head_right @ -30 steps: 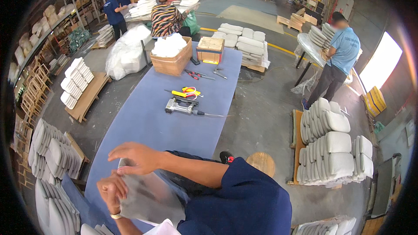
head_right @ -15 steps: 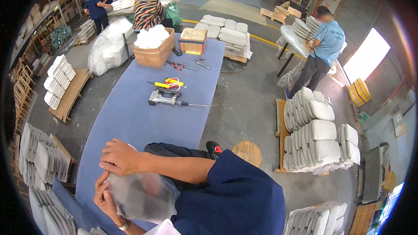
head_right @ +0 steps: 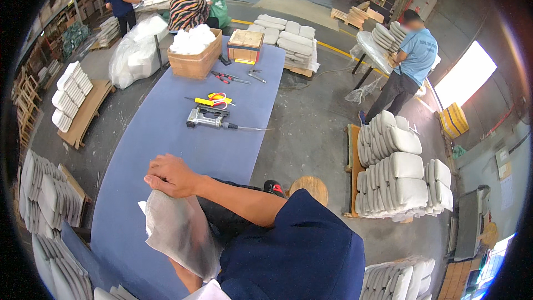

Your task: The person assembles white cushion covers by inserting foam inserts, trimming excess fabric with a utility knife, and stapling the edges closed. They handle multiple cushions one at a time, stacking finished units on the table.

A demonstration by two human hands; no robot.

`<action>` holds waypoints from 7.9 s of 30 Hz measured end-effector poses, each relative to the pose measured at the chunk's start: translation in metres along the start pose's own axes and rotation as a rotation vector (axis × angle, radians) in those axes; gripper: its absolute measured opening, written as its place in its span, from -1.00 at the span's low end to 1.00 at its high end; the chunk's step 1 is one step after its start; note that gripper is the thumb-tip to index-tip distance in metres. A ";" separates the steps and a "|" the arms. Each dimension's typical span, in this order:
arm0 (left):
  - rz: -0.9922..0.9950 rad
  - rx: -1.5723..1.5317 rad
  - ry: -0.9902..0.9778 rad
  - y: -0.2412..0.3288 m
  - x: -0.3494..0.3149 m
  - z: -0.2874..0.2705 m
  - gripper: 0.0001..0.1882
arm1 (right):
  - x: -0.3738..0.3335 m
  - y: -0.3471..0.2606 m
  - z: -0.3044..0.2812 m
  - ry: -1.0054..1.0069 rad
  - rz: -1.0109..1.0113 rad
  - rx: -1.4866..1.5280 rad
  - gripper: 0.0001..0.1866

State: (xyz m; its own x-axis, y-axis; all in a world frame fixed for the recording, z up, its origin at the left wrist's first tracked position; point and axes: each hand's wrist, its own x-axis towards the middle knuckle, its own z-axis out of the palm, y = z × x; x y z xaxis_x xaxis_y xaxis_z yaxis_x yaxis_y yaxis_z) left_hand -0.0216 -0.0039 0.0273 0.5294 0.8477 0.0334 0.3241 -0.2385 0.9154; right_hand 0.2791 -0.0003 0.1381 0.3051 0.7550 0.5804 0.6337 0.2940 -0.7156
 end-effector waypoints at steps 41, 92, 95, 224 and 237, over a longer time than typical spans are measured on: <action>-0.290 0.776 -0.199 0.027 -0.025 0.017 -0.10 | -0.104 0.088 0.067 -0.339 0.669 0.115 -0.75; 0.369 -0.443 -0.158 0.104 0.158 0.019 -0.93 | 0.016 0.053 -0.012 -0.413 -0.076 0.216 -0.45; 0.396 -0.562 -0.108 0.098 0.158 0.020 -0.92 | 0.033 0.035 -0.015 -0.533 -0.058 0.108 -0.41; 0.339 -0.689 0.785 0.092 0.061 -0.028 -0.90 | 0.073 -0.066 0.095 -0.226 -0.122 0.402 -0.40; 0.352 -0.626 0.736 0.081 0.034 -0.029 -0.83 | 0.049 -0.026 0.106 -0.061 -0.038 0.398 -0.45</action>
State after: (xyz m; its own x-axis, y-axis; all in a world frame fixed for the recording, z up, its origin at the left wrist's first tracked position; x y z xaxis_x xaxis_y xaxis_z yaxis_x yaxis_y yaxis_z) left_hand 0.0003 0.0196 0.1147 -0.1647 0.9082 0.3847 -0.3348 -0.4183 0.8443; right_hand 0.2020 0.0915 0.1439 0.2367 0.7690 0.5939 0.3153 0.5174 -0.7956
